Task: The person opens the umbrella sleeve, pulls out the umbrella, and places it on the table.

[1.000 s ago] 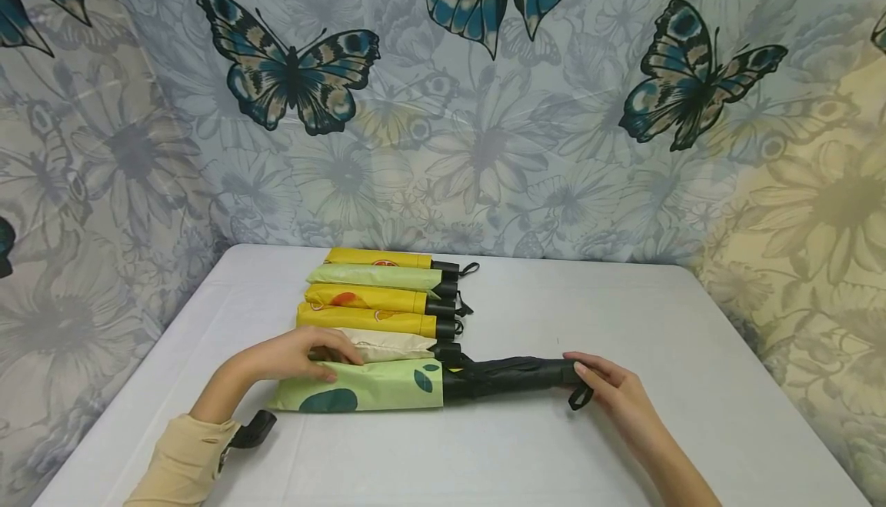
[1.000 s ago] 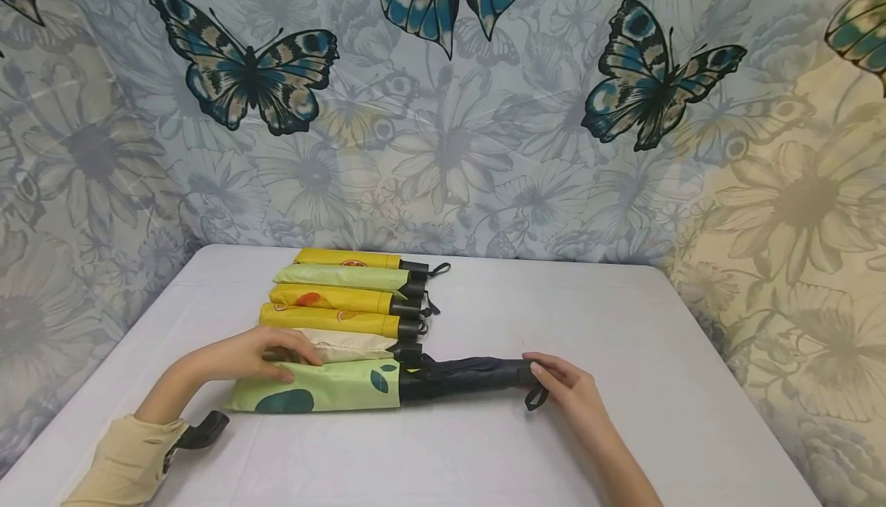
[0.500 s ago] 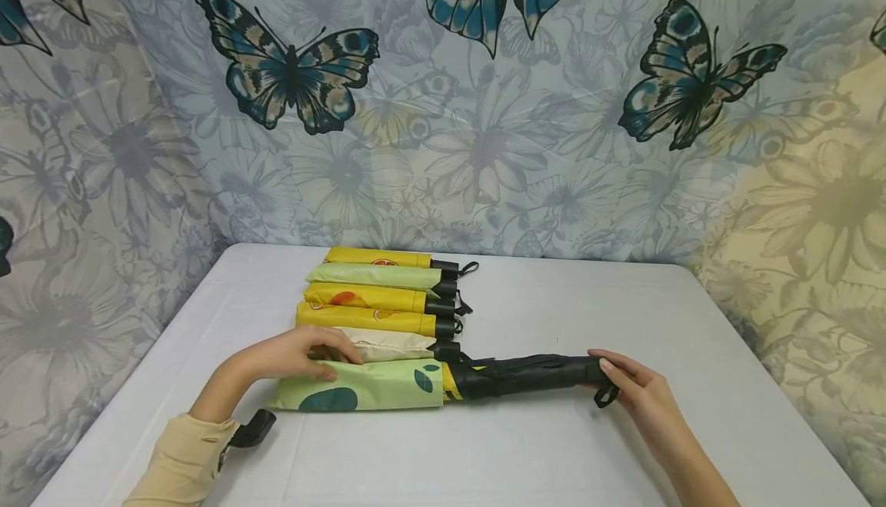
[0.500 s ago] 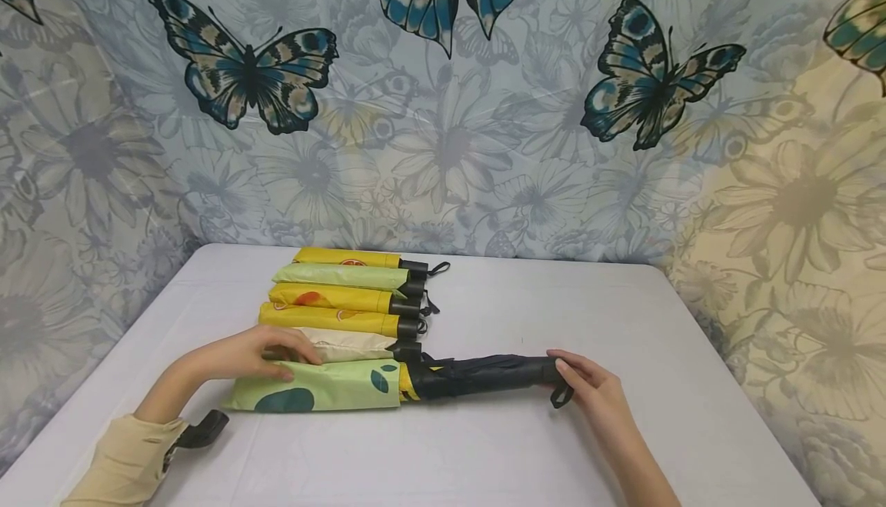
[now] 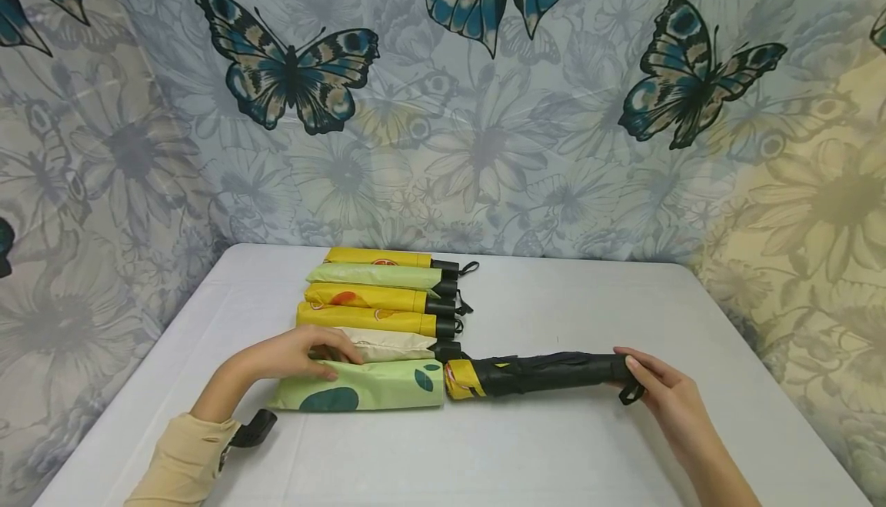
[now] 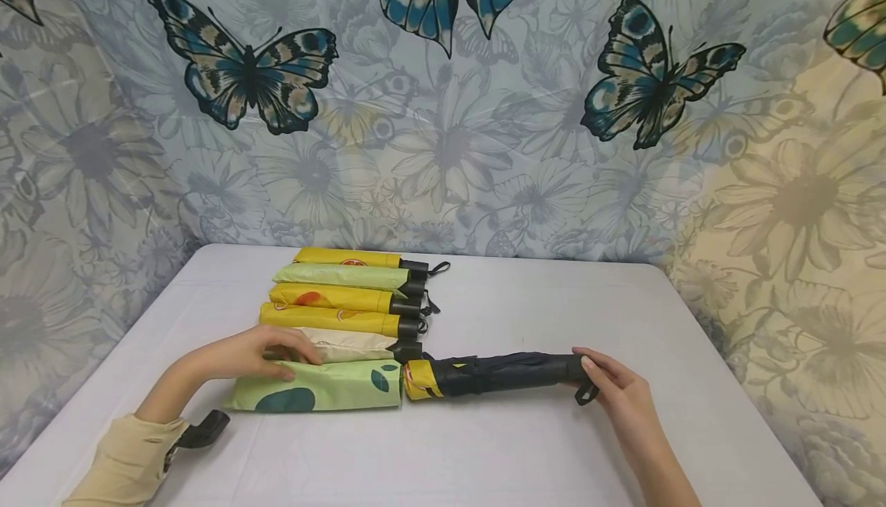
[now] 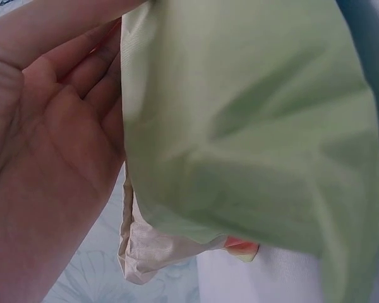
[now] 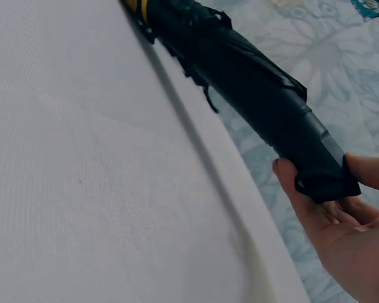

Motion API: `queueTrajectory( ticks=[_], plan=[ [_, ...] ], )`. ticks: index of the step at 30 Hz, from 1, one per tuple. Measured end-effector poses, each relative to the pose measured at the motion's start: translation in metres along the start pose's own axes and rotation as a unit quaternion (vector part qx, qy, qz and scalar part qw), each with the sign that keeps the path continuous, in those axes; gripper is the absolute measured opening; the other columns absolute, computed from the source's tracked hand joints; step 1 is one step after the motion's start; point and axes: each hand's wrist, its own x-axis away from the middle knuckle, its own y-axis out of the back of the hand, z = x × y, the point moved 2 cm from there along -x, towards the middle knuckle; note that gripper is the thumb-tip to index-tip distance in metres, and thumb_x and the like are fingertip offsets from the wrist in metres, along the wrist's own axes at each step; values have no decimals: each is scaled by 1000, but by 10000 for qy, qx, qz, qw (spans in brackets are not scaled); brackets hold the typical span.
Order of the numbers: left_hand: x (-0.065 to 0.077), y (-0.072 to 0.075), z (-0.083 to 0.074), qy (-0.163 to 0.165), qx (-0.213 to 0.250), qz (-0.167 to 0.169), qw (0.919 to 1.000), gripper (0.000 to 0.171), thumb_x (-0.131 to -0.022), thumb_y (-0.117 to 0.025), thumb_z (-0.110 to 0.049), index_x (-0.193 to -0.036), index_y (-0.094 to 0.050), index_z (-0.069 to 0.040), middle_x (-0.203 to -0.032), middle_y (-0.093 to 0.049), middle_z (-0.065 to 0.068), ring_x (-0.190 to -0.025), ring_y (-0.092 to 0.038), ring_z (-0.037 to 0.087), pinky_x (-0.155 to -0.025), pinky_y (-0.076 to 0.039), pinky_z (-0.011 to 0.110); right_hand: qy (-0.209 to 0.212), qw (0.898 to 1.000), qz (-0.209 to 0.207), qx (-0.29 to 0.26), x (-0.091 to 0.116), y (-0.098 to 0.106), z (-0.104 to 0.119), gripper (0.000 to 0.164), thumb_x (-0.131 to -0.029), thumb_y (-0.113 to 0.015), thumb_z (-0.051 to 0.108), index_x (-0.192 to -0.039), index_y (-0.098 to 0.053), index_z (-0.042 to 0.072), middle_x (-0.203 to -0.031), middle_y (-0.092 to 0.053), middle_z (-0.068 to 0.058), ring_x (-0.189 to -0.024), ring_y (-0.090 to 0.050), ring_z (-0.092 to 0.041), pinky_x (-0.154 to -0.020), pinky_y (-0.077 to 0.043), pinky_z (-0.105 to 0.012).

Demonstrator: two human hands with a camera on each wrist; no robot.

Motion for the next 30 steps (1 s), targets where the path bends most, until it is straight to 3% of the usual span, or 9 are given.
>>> queueTrajectory(
  ticks=[10, 20, 30],
  plan=[
    [0, 0, 0, 11, 34, -9, 10000, 33, -91, -69, -17, -123, -67, -11, -123, -65, 8, -105, -63, 8, -91, -55, 26, -2, 9990, -73, -433, -1, 16, 3, 26, -102, -51, 17, -117, -71, 22, -105, -71, 17, -93, -72, -4, -80, -56, -13],
    [1, 0, 0, 69, 18, -30, 10000, 32, -91, -69, -16, -122, -67, -14, -122, -64, 8, -103, -63, 9, -90, -56, 26, -82, 9951, 36, -986, -3, 32, -3, 29, -103, -48, 12, -113, -73, 22, -108, -70, 17, -93, -73, -7, -81, -56, -14],
    [0, 0, 0, 53, -15, -50, 10000, 32, -90, -69, -16, -122, -68, -14, -121, -65, 7, -102, -64, 9, -90, -56, 26, -364, 9931, 221, -1096, -8, 43, -12, 29, -103, -48, 16, -110, -74, 26, -107, -69, 20, -94, -73, -9, -81, -56, -14]
  ],
)
